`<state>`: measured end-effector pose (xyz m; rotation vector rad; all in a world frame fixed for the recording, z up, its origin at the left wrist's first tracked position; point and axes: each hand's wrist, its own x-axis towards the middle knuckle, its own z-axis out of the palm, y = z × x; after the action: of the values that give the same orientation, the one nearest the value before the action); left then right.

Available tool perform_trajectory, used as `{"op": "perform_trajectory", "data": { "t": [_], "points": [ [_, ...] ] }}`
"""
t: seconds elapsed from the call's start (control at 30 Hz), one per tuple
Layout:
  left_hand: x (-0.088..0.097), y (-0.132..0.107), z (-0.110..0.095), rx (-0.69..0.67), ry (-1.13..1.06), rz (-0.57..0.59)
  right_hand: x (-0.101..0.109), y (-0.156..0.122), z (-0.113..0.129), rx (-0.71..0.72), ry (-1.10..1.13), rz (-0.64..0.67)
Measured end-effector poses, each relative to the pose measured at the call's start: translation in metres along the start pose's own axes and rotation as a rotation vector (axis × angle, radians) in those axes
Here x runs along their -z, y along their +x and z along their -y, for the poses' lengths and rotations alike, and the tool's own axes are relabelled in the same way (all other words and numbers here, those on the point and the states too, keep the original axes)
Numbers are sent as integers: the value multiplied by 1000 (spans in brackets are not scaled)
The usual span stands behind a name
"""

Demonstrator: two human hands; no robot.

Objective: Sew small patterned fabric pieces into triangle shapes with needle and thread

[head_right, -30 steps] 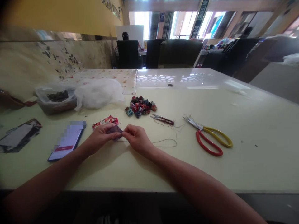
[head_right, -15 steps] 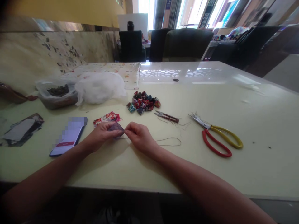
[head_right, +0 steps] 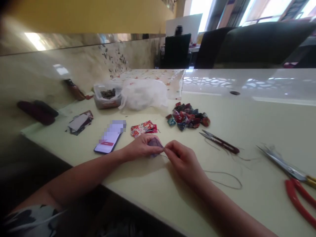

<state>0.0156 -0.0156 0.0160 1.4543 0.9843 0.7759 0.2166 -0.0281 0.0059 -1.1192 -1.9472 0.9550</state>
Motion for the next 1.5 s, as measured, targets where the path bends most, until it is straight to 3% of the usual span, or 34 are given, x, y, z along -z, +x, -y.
{"op": "perform_trajectory", "data": {
  "t": [0.43,0.67,0.9,1.13,1.5],
  "points": [
    [1,-3,6,-9,-35,50,1,-4,-2,30,-29,7],
    [-5,-4,-3,99,-261,-128,-6,-7,1,-243,348,-31],
    [-5,-1,3,177,-390,-118,-1,-1,2,-45,240,-155],
    [-10,-2,1,175,-386,-78,-2,-3,5,-112,390,-68],
    [-11,-3,-4,169,-417,-72,-1,-4,4,-94,426,-42]
  ]
}}
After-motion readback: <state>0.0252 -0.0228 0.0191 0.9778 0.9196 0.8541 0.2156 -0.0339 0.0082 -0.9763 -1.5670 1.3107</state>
